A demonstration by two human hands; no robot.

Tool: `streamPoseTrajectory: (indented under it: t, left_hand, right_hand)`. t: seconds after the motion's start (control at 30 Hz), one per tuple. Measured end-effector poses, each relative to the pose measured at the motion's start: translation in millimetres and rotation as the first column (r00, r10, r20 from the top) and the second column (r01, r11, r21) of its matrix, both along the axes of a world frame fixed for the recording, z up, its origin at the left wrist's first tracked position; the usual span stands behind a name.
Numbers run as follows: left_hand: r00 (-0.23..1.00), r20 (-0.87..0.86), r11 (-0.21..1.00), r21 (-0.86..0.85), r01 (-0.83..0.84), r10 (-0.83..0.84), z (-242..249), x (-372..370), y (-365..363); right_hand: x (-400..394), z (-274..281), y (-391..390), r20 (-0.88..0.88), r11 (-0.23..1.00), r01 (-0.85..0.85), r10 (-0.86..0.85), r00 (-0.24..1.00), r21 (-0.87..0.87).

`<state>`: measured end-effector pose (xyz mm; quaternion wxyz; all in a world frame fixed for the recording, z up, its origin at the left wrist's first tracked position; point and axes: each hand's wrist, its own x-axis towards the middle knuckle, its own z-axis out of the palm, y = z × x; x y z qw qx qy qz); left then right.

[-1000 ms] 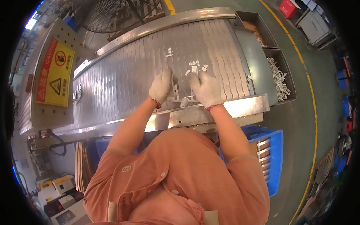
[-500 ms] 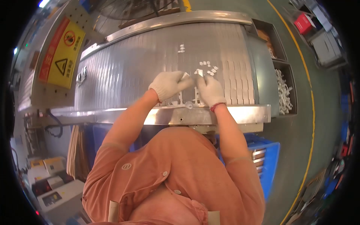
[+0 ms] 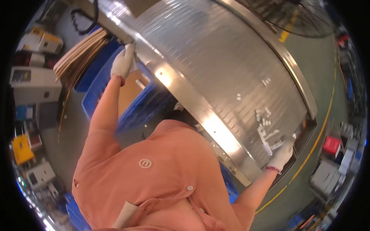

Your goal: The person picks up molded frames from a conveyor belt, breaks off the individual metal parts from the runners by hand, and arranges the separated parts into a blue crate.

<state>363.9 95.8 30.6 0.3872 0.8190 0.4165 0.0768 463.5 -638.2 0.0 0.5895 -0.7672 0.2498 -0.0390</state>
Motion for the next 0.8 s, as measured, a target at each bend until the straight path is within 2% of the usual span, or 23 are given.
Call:
streamPoseTrajectory:
  t: [0.03, 0.07, 0.13, 0.17, 0.23, 0.33, 0.4, 0.47, 0.57, 0.67, 0.8]
  left_hand:
    - [0.996, -0.082, 0.996, 0.083, -0.037, 0.044, -29.6, -33.8, 31.1]
    - [0.985, -0.119, 0.992, 0.037, -0.117, 0.121, -58.9, -62.1, 46.3]
    - [0.945, -0.201, 0.961, -0.051, -0.273, 0.258, -128.5, -118.6, 69.4]
    - [0.925, -0.302, 0.949, -0.141, -0.283, 0.231, -173.2, -149.5, 89.2]
    - [0.918, -0.371, 0.899, -0.343, -0.272, 0.136, -173.4, -173.3, 73.7]
    - [0.877, -0.443, 0.802, -0.446, -0.397, 0.188, -172.9, -165.4, 52.5]
    - [0.914, -0.327, 0.73, -0.56, -0.392, 0.239, -232.0, -172.5, 56.6]
    - [0.936, -0.258, 0.692, -0.631, -0.352, 0.24, -249.5, -167.0, 53.2]
    - [0.91, -0.365, 0.713, -0.584, -0.387, 0.195, -250.0, -160.7, 56.1]
    - [0.868, -0.496, 0.905, -0.384, -0.184, -0.034, -244.4, -154.6, 60.8]
    - [0.843, -0.524, 0.945, -0.321, -0.062, -0.122, -215.9, -151.9, 54.9]
  right_hand:
    - [-0.7, 5.1, 26.7, 0.001, 0.994, 0.083, -0.083, 0.997, 0.068]
    - [-2.9, 9.1, 50.9, -0.002, 0.976, 0.171, -0.173, 0.985, 0.134]
    - [-1.0, -1.8, 82.4, -0.098, 0.995, 0.056, -0.048, 0.994, 0.083]
    - [1.2, -5.0, 100.1, -0.143, 0.998, -0.003, 0.012, 0.99, 0.061]
    - [3.5, 0.2, 146.4, -0.186, 0.99, -0.142, 0.135, 0.973, -0.022]
    - [10.8, 13.1, 195.8, -0.255, 0.954, -0.287, 0.258, 0.932, -0.083]
    - [15.6, 22.6, 228.6, -0.26, 0.95, -0.29, 0.252, 0.932, -0.119]
    - [17.5, 27.9, 257.1, -0.252, 0.944, -0.286, 0.241, 0.937, -0.163]
    - [16.4, 34.7, 277.4, -0.25, 0.92, -0.31, 0.25, 0.936, -0.242]
    - [12.5, 38.4, 279.9, -0.275, 0.884, -0.367, 0.291, 0.917, -0.289]
    - [2.9, 18.1, 271.0, -0.251, 0.893, -0.347, 0.279, 0.927, -0.288]
